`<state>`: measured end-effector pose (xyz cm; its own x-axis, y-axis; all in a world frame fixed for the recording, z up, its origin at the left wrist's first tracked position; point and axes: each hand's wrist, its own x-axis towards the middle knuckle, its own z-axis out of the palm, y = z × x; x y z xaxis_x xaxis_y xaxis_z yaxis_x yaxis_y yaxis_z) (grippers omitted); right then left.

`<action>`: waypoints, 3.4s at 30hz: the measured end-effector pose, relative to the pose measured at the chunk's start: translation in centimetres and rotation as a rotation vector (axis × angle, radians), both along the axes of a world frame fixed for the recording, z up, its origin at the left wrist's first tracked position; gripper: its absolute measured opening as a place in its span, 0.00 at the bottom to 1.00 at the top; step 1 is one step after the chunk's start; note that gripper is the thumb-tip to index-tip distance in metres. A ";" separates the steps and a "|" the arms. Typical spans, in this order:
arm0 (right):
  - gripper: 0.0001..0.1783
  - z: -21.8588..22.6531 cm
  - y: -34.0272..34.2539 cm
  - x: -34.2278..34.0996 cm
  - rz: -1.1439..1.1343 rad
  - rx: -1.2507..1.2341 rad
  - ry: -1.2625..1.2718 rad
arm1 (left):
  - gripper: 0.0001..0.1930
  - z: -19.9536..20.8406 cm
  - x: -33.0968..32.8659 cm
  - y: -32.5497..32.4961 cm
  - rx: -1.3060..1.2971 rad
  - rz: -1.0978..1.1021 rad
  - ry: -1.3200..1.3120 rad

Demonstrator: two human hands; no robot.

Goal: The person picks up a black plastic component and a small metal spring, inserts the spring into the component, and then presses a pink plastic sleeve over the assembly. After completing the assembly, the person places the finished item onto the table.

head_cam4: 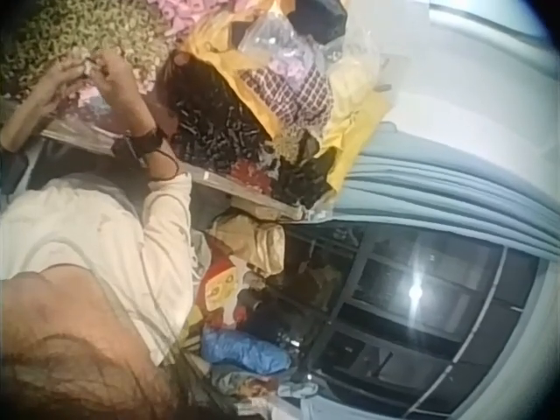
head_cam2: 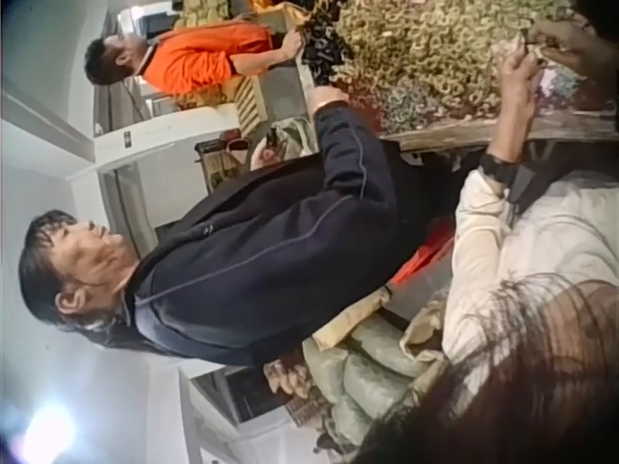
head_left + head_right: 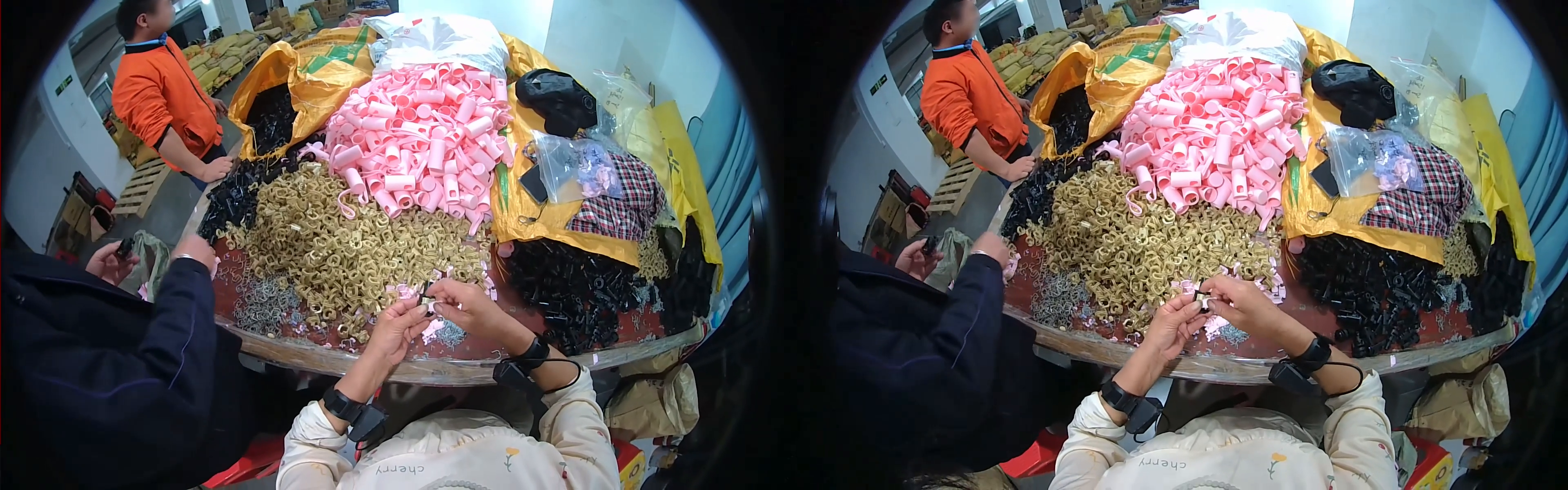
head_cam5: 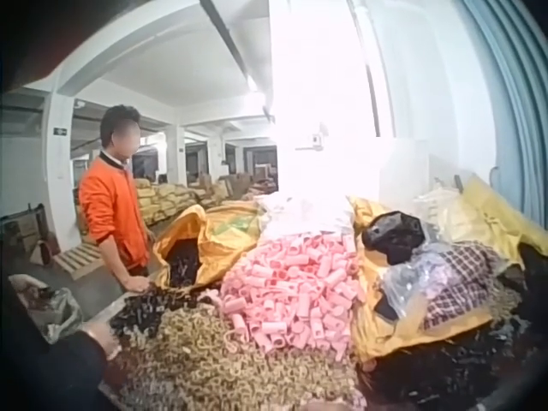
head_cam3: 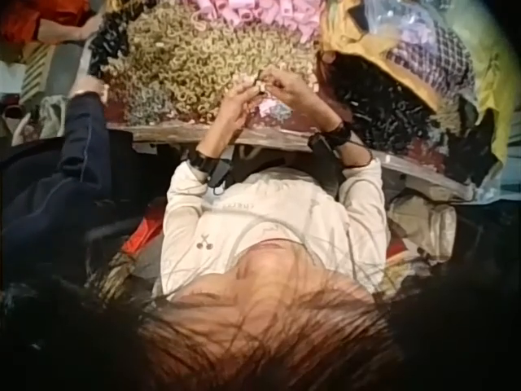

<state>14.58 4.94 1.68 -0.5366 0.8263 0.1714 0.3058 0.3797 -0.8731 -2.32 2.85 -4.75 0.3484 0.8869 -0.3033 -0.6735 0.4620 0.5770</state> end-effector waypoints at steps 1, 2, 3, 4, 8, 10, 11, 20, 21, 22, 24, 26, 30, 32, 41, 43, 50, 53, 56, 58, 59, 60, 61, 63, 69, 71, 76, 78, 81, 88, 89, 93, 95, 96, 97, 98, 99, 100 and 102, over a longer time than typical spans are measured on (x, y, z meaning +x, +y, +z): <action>0.09 0.2 -0.1 -0.1 -0.036 -0.006 -0.041 | 0.09 0.1 0.0 0.0 -0.004 0.000 0.000; 0.09 0.0 -0.1 -0.3 -0.035 -0.009 -0.041 | 0.10 0.1 -0.1 0.1 -0.015 0.000 -0.011; 0.09 -0.2 -0.2 -0.4 -0.075 0.011 -0.019 | 0.10 0.1 -0.2 0.1 -0.025 -0.001 -0.022; 0.08 -0.4 -0.3 -0.5 -0.114 0.032 0.003 | 0.10 0.2 -0.3 0.1 -0.035 -0.001 -0.033; 0.08 -1.3 0.0 -0.7 -0.182 0.181 0.015 | 0.10 0.5 -0.3 -0.1 -0.058 -0.033 -0.024; 0.08 -1.7 0.2 -0.8 -0.198 0.243 0.009 | 0.10 0.6 -0.3 -0.1 -0.073 -0.033 -0.026; 0.08 -1.8 0.3 -0.8 -0.195 0.256 0.037 | 0.10 0.6 -0.3 -0.2 -0.087 -0.036 -0.027; 0.10 -2.7 0.4 -0.8 -0.169 0.278 0.098 | 0.10 0.9 -0.4 0.1 -0.064 -0.071 -0.060; 0.10 -2.7 0.4 -0.8 -0.166 0.283 0.085 | 0.10 0.9 -0.4 0.1 -0.064 -0.072 -0.059; 0.10 -2.8 0.3 -0.8 -0.167 0.283 0.086 | 0.10 0.8 -0.3 0.1 -0.059 -0.069 -0.050; 0.10 -3.1 0.0 -0.9 -0.149 0.338 0.084 | 0.10 0.6 -0.2 -0.1 -0.048 -0.064 -0.031; 0.11 -3.4 0.0 -1.0 -0.140 0.366 0.084 | 0.09 0.5 0.0 -0.1 -0.041 -0.062 0.001; 0.10 -3.5 0.6 -1.0 -0.148 0.453 0.080 | 0.09 0.6 0.2 0.4 0.018 -0.048 0.078; 0.08 -3.3 1.4 -0.9 -0.186 0.457 0.101 | 0.10 0.7 0.1 0.9 0.105 -0.032 0.108; 0.19 -4.7 16.0 1.3 -0.718 0.465 -0.082 | 0.10 -0.9 -2.1 2.0 0.085 0.055 0.101; 0.24 -5.9 18.5 1.8 -0.813 0.591 -0.367 | 0.11 -1.3 -2.4 2.3 0.129 0.092 0.122; 0.23 -7.5 19.5 2.2 -0.795 0.593 -0.603 | 0.09 0.8 -4.3 3.5 0.143 0.123 0.126; 0.22 -5.7 17.8 2.3 -0.744 0.614 -0.451 | 0.09 0.2 -5.0 4.1 0.177 0.143 0.097; 0.20 -4.8 16.7 2.9 -0.664 0.710 -0.192 | 0.09 0.4 -5.3 4.6 0.174 0.168 0.102; 0.17 -5.0 16.7 3.7 -0.595 0.400 0.304 | 0.09 0.7 -5.2 4.4 0.174 0.178 0.103; 0.16 -4.9 16.6 3.9 -0.546 0.237 0.544 | 0.09 0.9 -5.2 4.4 0.174 0.190 0.100; 0.16 -4.6 16.2 4.1 -0.548 0.238 0.544 | 0.09 1.2 -5.1 4.2 0.170 0.201 0.097; 0.16 -3.9 15.7 4.4 -0.555 0.115 0.724 | 0.09 1.5 -5.0 4.1 0.166 0.213 0.094; 0.16 -2.4 14.3 4.6 -0.558 -0.150 1.074 | 0.09 2.0 -4.9 3.5 0.163 0.219 0.096; 0.16 0.6 8.2 2.3 -0.274 -0.744 1.268 | 0.11 4.0 -5.1 2.4 0.168 0.170 0.029; 0.16 1.3 5.7 1.1 -0.123 -0.775 1.079 | 0.12 4.8 -5.3 2.3 0.167 0.129 0.059; 0.17 3.7 3.4 -2.6 0.032 -0.348 0.206 | 0.11 7.9 -4.5 1.0 0.246 0.060 0.237; 0.18 3.3 4.2 -3.2 0.144 0.064 -0.046 | 0.10 7.5 -4.5 0.8 0.279 0.061 0.300; 0.18 2.6 4.5 -3.5 0.143 0.115 -0.101 | 0.10 6.7 -4.9 0.7 0.422 0.053 0.494; 0.19 1.7 4.1 -3.2 0.099 -0.046 -0.130 | 0.10 4.9 -4.4 0.6 0.423 -0.026 0.554; 0.19 1.3 4.1 -3.1 0.075 -0.084 -0.102 | 0.10 4.5 -4.3 0.7 0.445 -0.015 0.566; 0.20 1.5 3.6 -3.4 0.002 -0.105 -0.179 | 0.11 3.8 -4.4 1.1 0.349 -0.014 0.492; 0.19 1.3 3.6 -3.3 -0.030 -0.097 -0.231 | 0.11 3.3 -4.4 1.4 0.330 -0.020 0.475; 0.19 0.9 3.7 -3.2 -0.030 -0.061 -0.227 | 0.11 3.2 -4.3 1.5 0.314 -0.026 0.457; 0.19 0.5 3.9 -3.1 -0.029 -0.026 -0.224 | 0.11 3.1 -4.2 1.6 0.298 -0.031 0.439; 0.19 0.2 3.9 -3.0 -0.029 0.009 -0.220 | 0.11 3.0 -4.2 1.7 0.298 -0.038 0.439; 0.19 0.1 3.8 -2.8 -0.035 0.007 -0.220 | 0.11 3.0 -4.2 1.8 0.274 -0.050 0.429; 0.19 0.1 3.7 -2.9 -0.034 0.031 -0.213 | 0.11 2.9 -4.2 1.9 0.250 -0.059 0.421; 0.19 0.2 3.6 -3.0 -0.031 0.079 -0.199 | 0.11 2.7 -4.2 2.0 0.225 -0.070 0.413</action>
